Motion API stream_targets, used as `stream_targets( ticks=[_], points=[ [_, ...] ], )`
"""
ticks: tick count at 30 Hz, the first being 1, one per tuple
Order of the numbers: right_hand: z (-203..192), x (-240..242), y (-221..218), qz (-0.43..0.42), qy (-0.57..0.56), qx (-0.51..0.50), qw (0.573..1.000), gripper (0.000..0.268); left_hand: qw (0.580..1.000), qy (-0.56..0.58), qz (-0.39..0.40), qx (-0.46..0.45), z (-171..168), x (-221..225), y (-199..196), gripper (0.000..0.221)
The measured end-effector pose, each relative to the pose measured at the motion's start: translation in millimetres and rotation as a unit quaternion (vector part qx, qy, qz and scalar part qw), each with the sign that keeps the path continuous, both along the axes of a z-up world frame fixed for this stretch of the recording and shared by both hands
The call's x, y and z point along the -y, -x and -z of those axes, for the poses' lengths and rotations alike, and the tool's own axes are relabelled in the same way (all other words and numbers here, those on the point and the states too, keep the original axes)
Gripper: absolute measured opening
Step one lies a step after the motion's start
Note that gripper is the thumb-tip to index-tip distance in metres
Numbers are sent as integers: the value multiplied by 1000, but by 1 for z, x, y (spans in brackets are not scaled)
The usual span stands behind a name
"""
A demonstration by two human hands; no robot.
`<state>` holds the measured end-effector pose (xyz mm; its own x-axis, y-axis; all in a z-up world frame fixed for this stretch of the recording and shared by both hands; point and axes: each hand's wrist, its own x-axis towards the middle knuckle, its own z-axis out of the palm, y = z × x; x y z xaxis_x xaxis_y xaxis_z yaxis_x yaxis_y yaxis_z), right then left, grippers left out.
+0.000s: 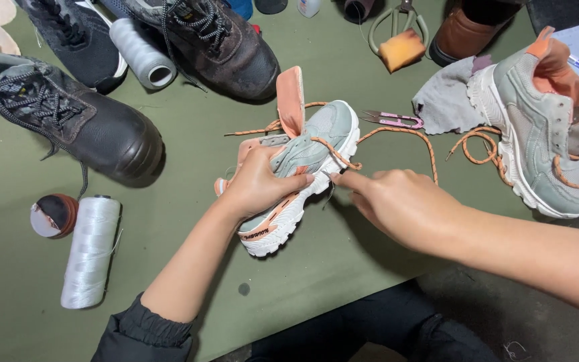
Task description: Repairing a sneaker by stitching the sole and upper together using an awl and thread.
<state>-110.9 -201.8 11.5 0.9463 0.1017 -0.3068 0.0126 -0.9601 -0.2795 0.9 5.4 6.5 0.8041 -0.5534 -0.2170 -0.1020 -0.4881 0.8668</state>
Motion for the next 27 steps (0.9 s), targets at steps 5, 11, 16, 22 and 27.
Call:
stream_targets(
  ticks=[5, 11, 16, 22, 27],
  points=[
    [45, 5, 25, -251, 381, 411, 789, 44, 1000, 1, 2, 3, -4, 1, 0, 19],
    [2, 8, 3, -130, 146, 150, 969, 33, 1000, 1, 14, -2, 19, 8, 2, 20],
    [-8, 15, -18, 201, -213, -193, 936, 29, 1000, -1, 23, 7, 13, 11, 0, 25],
    [10, 12, 13, -158, 130, 63, 977, 37, 999, 3, 32, 5, 16, 12, 1, 27],
    [52, -1, 27, -266, 404, 426, 765, 50, 1000, -11, 13, -7, -10, 9, 3, 28]
  ],
)
